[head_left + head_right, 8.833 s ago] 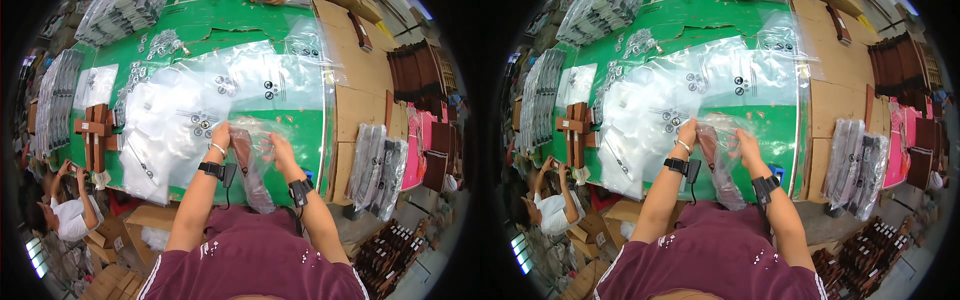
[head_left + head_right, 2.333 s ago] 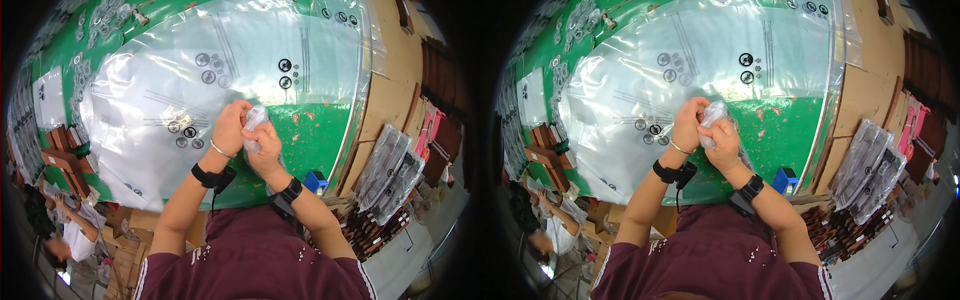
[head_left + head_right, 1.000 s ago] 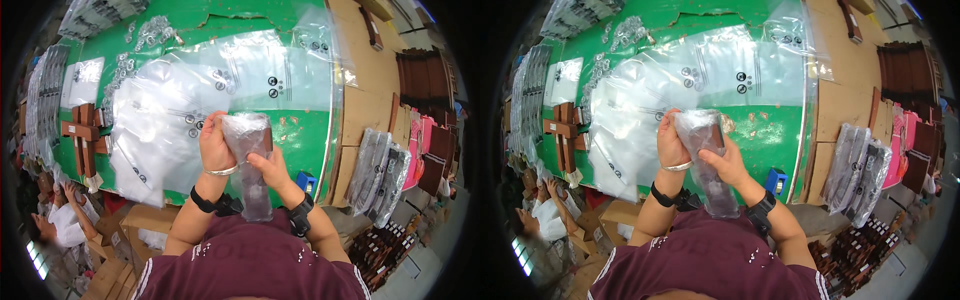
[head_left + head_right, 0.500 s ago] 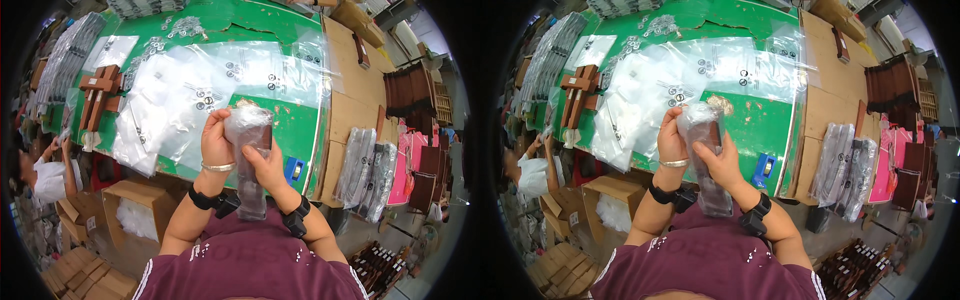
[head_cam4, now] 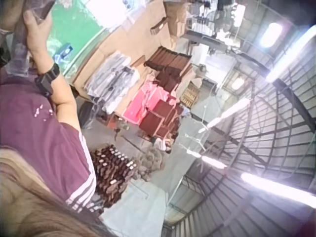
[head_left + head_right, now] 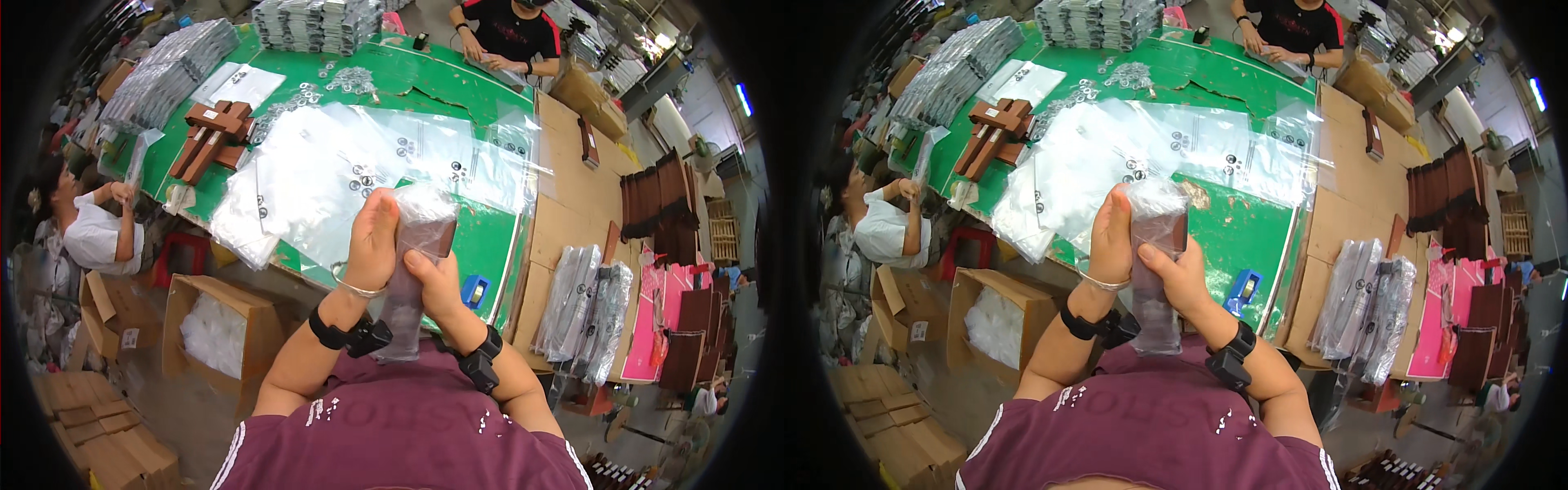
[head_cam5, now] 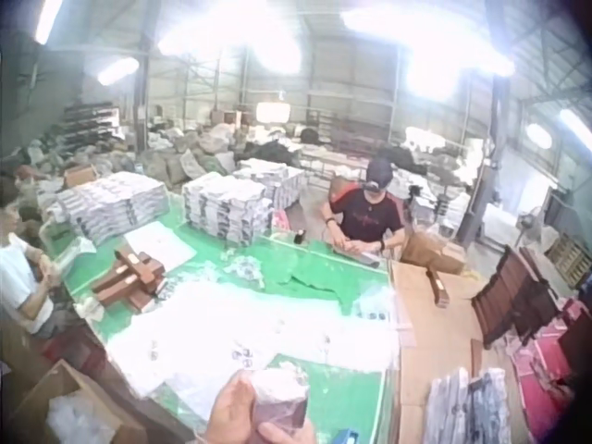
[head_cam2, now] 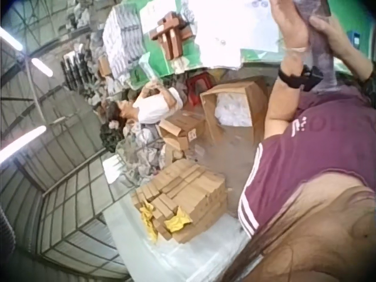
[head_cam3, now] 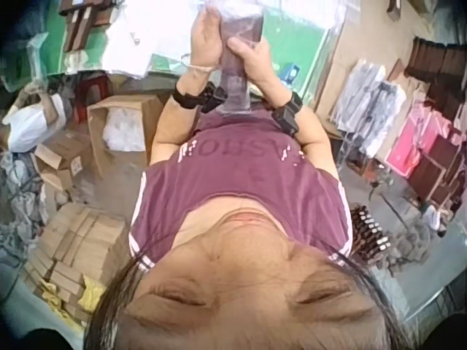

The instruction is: Placing wooden furniture components into plastic bags and sealing them with tape.

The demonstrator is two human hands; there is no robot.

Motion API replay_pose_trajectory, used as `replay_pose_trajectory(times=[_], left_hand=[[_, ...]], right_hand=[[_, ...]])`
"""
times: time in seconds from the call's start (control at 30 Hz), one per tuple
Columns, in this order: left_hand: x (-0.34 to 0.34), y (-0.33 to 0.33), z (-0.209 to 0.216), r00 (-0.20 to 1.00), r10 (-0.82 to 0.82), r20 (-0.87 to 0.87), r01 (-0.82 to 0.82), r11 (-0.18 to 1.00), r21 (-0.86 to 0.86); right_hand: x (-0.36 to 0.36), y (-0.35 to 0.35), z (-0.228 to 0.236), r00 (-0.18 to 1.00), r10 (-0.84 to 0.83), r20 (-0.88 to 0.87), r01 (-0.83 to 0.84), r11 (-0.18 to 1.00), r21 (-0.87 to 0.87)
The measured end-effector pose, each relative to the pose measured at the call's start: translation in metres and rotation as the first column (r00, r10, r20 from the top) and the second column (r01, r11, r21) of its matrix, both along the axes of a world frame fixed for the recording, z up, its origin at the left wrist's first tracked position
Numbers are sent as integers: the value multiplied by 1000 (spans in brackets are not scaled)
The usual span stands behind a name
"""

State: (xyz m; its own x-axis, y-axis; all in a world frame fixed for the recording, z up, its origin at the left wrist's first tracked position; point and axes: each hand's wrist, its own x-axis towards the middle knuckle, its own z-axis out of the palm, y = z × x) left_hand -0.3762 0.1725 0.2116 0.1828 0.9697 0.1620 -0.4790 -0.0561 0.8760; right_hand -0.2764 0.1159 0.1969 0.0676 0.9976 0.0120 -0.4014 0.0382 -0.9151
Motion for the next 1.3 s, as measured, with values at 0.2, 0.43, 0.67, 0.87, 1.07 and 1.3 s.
replay_pose_trajectory(times=[0.2,0.43,0.67,0.87,1.07,1.3], left_hand=[[-12,14,45,941,-192,-279,205,979,18],[-16,4,29,827,-520,-216,538,843,29],[-5,10,9,725,-674,-140,673,737,-60],[3,5,13,875,-287,-391,331,942,50],[42,-13,10,921,-205,-331,224,974,21],[50,-5,1,941,-242,-236,210,965,-154]], right_hand=[[-15,-8,-8,956,29,-291,-47,997,-54],[2,-29,-14,814,309,-491,-327,944,51],[11,-32,-17,713,417,-564,-407,901,152],[83,-19,-17,995,-14,101,18,999,-30],[82,-5,53,658,-337,673,28,905,425],[91,-6,41,686,-326,651,92,926,366]])
